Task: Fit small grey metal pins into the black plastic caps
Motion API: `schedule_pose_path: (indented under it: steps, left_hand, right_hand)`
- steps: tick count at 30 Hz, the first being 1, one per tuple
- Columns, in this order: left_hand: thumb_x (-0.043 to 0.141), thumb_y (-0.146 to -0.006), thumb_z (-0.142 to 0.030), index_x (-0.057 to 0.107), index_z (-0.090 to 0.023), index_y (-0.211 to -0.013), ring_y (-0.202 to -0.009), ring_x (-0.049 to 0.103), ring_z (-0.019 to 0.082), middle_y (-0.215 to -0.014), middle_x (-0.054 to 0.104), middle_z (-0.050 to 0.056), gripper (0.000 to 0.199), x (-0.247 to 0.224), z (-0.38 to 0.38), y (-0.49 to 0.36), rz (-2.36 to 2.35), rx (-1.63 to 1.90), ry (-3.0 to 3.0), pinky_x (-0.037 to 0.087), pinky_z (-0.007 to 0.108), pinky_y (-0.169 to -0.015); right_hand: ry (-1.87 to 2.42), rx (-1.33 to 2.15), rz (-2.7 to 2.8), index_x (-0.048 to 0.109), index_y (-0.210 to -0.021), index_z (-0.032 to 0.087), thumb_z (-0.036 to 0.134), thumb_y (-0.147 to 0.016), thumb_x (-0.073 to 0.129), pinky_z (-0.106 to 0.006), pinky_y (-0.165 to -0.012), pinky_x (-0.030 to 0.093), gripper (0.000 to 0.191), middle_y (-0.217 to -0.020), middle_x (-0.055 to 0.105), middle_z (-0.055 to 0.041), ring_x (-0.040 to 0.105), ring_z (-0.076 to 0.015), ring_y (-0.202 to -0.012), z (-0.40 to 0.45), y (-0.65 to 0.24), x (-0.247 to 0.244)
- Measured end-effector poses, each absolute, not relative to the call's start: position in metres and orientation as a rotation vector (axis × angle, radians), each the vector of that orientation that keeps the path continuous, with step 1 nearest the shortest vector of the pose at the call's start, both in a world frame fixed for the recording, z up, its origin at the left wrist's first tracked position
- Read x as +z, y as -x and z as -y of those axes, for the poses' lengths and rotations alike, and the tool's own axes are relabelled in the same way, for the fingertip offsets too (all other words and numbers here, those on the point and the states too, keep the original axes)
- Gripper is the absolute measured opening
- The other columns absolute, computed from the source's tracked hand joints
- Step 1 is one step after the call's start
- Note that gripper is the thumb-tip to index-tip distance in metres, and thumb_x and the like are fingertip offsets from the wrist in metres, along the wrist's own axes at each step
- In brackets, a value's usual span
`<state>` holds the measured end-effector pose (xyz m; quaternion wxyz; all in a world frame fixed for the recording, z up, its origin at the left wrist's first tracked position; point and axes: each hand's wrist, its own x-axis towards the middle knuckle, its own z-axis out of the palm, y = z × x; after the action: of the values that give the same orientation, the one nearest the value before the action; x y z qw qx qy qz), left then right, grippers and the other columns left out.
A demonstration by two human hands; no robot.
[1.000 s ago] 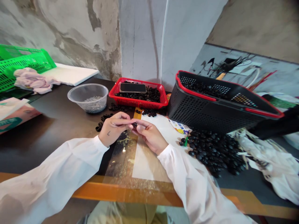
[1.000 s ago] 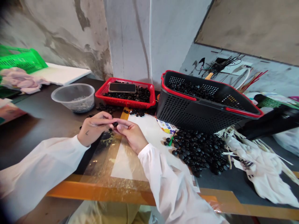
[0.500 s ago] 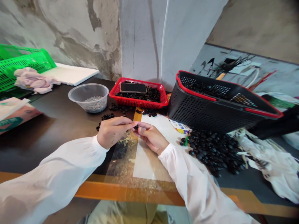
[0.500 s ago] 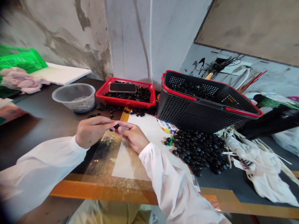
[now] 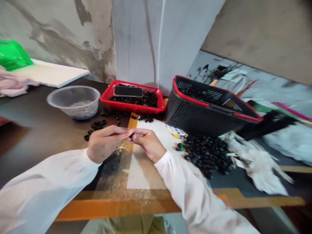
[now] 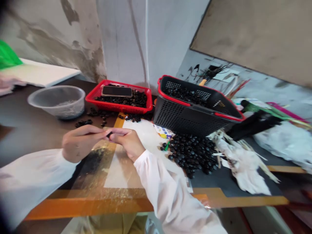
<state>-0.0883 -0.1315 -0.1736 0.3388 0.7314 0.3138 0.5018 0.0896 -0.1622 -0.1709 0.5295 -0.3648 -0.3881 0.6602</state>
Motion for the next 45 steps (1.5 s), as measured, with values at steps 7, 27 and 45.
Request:
schedule_pose_path:
  steps: [7,27,45]
  left_hand:
    - [0.069,-0.089,-0.032,0.069,-0.029,-0.122,-0.073,0.064,0.011,-0.102,0.068,0.002,0.033,-0.17,0.102,0.096,-0.752,1.554,-2.234,0.056,0.024,-0.066]
    - [0.06,-0.092,-0.038,0.076,-0.028,-0.104,-0.09,0.061,0.018,-0.101,0.067,0.005,0.022,-0.173,0.049,0.124,-0.421,0.634,-2.89,0.047,0.029,-0.084]
    - [0.051,-0.098,-0.034,0.069,-0.026,-0.12,-0.101,0.063,0.02,-0.111,0.071,0.006,0.03,-0.181,0.054,0.117,-0.566,0.626,-2.76,0.049,0.031,-0.089]
  right_hand:
    - [1.269,0.964,1.544,0.078,-0.097,0.025,0.032,-0.074,0.08,-0.038,-0.094,0.052,0.025,-0.101,0.077,-0.003,0.07,-0.0206,-0.096,0.164,-0.141,-0.13]
    - [1.883,-0.118,2.036,0.071,-0.122,0.02,0.013,-0.092,0.055,-0.034,-0.104,0.047,0.035,-0.128,0.07,-0.0078,0.064,-0.022,-0.116,0.135,-0.168,-0.151]
    - [1.804,0.04,1.804,0.07,-0.112,0.016,0.004,-0.082,0.059,-0.033,-0.087,0.052,0.034,-0.101,0.07,-0.0095,0.066,-0.0213,-0.09,0.115,-0.169,-0.185]
